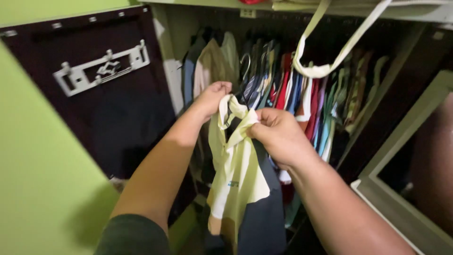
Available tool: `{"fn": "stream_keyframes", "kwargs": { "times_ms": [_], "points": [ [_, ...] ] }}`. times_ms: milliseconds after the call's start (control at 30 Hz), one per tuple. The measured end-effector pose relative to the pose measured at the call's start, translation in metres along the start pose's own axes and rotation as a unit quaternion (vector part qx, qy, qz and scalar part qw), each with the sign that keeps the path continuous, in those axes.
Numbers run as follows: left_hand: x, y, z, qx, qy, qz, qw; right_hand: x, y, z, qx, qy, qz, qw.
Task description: The person places several garments, including a denim shirt, a blue hoodie, and two hoodies, onto hangers and hangs them in a wardrobe. The person retrieves hangers from a nearby shelf, adjusts the garments, and places them on the wardrobe rail.
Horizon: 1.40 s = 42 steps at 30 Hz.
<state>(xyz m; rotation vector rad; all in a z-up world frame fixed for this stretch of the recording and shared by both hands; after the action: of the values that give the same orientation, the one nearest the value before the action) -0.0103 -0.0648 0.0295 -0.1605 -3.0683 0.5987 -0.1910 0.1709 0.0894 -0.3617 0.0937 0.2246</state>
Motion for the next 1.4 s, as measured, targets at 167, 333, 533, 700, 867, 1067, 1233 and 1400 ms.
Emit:
{"fn": "stream_keyframes", "kwargs": {
  "times_ms": [167,333,533,700,867,1067,1233,1400],
  "points": [
    [0.02,-0.08,-0.016,0.085,-0.131,-0.068,0.985,-0.005,-0.028,-0.007,0.027,-0.026,-0.022,0.999],
    [0.046,-0.164,0.005,0.064,-0.057,0.031,0.996,-0.014,-0.045,-0.009,0.079,0.012,-0.082,0.993],
    [0.144,-0.199,0.015,0.123,0.147,0.322,0.927,-0.016,-0.062,0.01,0.041,0.053,-0.134,0.989],
    [0.177,-0.208,0.027,-0.001,0.091,0.375,0.923,-0.013,-0.073,0.019,0.097,0.17,-0.208,0.958],
    [0.093,-0.245,0.098,-0.086,0.068,0.311,0.944,0.001,-0.118,0.027,0.081,0.219,-0.252,0.939],
    [-0.012,-0.258,0.164,-0.148,-0.008,0.129,0.981,0.024,-0.203,0.012,0.028,0.146,-0.281,0.948],
    [-0.048,-0.247,0.144,-0.144,0.191,0.085,0.967,0.027,-0.269,0.002,-0.057,0.261,-0.368,0.891],
    [-0.047,-0.239,0.116,-0.109,0.332,0.061,0.935,0.033,-0.316,-0.016,-0.148,0.262,-0.372,0.878]
  ]
}}
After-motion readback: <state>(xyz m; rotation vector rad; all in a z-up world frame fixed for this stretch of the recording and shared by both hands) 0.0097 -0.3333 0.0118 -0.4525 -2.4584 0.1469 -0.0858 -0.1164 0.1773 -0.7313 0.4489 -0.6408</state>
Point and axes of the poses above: each hand's wrist, its own y-axis away from the middle knuckle, its own x-axis out of the palm, z = x × y, the point moved 6 cm from there along -y, towards the middle knuckle, and after that the axes turned 3 degrees about -x, right-handed, at the moved point
